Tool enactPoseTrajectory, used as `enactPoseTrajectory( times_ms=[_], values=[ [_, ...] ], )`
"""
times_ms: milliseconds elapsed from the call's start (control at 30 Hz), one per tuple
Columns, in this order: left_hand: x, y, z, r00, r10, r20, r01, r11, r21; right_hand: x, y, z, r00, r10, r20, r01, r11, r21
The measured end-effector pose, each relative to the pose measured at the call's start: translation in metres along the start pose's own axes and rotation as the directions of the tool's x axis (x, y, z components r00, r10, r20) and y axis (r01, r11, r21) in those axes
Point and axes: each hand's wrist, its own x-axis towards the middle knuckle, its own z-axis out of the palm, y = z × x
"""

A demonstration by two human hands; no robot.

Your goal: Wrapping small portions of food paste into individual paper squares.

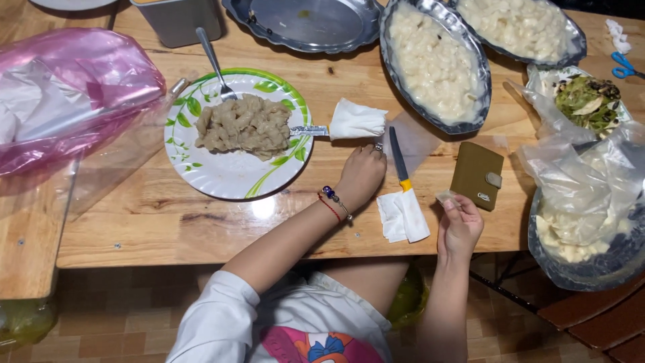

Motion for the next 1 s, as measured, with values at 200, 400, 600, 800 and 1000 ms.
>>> enactPoseTrajectory(
  times_ms=[200,400,600,800,1000],
  values=[
    [0.012,-0.016,-0.05,0.989,0.009,-0.146,-0.014,0.999,-0.032,0.008,0.01,-0.013,1.0,0.018,0.015,-0.018,1.0,0.026],
    [0.0,-0.025,-0.128,0.965,-0.237,0.11,0.252,0.731,-0.634,0.008,0.007,-0.013,0.999,0.032,-0.016,-0.031,0.996,0.09],
    [-0.025,-0.032,-0.126,0.943,-0.001,0.332,0.094,0.96,-0.265,0.007,0.006,-0.012,1.0,0.031,-0.006,-0.03,0.998,0.062],
    [-0.052,-0.04,-0.071,0.997,-0.025,0.075,0.037,0.986,-0.16,0.009,0.009,-0.018,0.999,0.031,-0.014,-0.03,0.997,0.064],
    [-0.044,-0.028,-0.181,0.819,-0.245,0.519,0.553,0.096,-0.828,0.007,0.005,-0.01,0.999,0.04,-0.008,-0.039,0.994,0.106]
  ],
)
